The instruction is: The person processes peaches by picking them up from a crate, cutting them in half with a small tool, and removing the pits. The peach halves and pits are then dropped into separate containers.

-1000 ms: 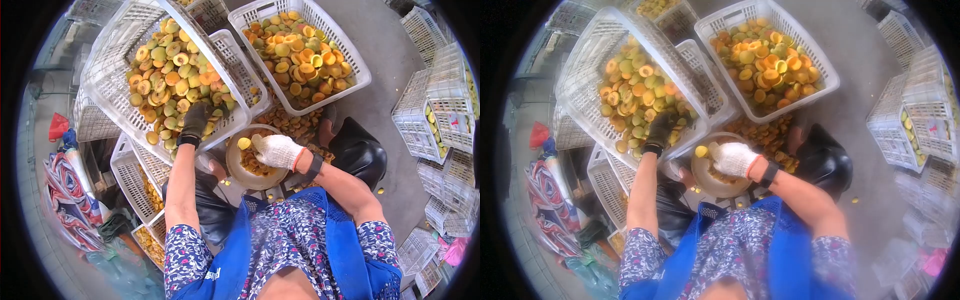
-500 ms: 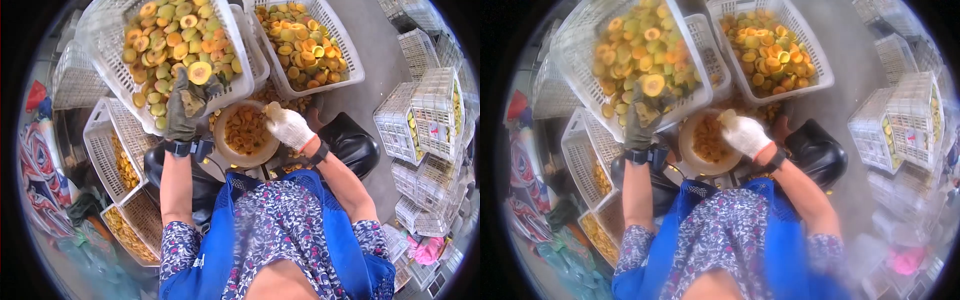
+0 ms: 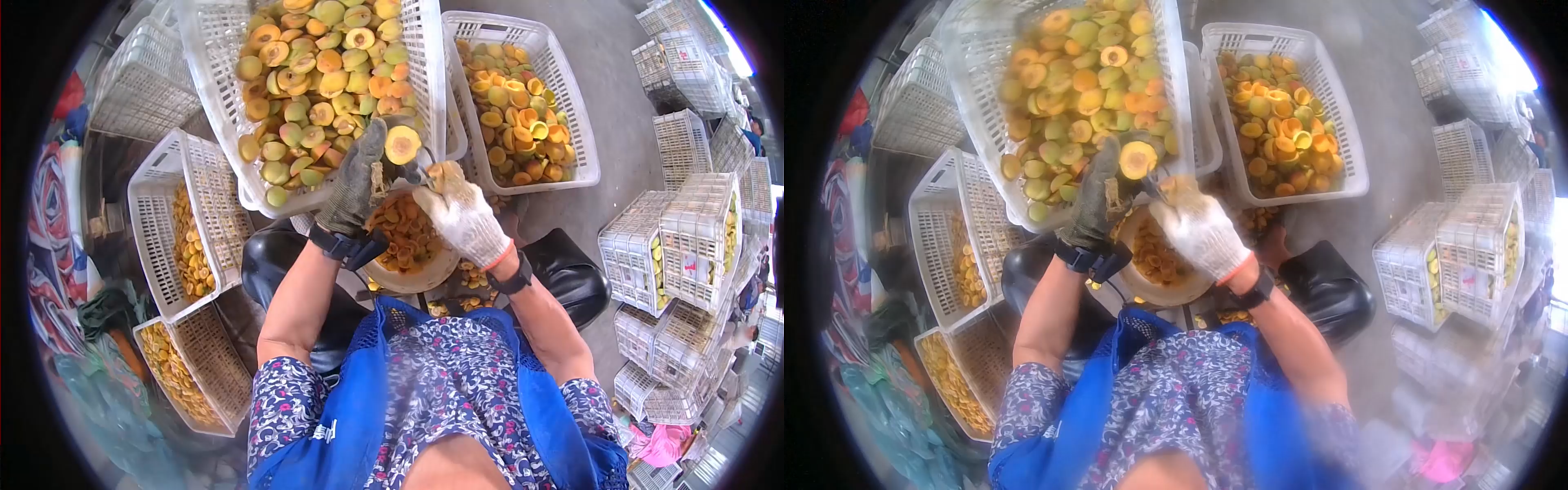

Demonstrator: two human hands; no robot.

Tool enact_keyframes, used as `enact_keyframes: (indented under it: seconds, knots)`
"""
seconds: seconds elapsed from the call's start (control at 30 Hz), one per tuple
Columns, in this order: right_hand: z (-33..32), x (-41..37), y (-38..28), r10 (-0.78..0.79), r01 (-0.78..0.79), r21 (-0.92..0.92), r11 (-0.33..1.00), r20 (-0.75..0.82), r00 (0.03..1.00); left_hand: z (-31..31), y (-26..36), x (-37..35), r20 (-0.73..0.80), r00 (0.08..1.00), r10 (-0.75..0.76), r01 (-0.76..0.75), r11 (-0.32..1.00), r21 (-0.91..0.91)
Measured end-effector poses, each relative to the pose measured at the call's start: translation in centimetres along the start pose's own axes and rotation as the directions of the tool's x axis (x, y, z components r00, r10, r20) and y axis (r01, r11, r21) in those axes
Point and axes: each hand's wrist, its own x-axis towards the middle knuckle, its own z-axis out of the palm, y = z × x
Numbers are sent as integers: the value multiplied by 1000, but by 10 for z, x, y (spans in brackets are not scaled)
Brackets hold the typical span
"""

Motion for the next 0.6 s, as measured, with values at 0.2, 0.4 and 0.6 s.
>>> enact_keyframes:
  seconds: [0.2,0.4,0.6]
  knots:
    - [18,15,3,-107,96,-141,985,-77,991,0,-11,3,18,972,234,-233,953,195]
    - [38,11,-6,-90,88,-144,986,-6,996,-12,-44,9,-180,956,234,-215,969,119]
    - [42,15,-7,-69,68,96,993,3,998,-13,-46,7,-132,909,396,-349,894,280]
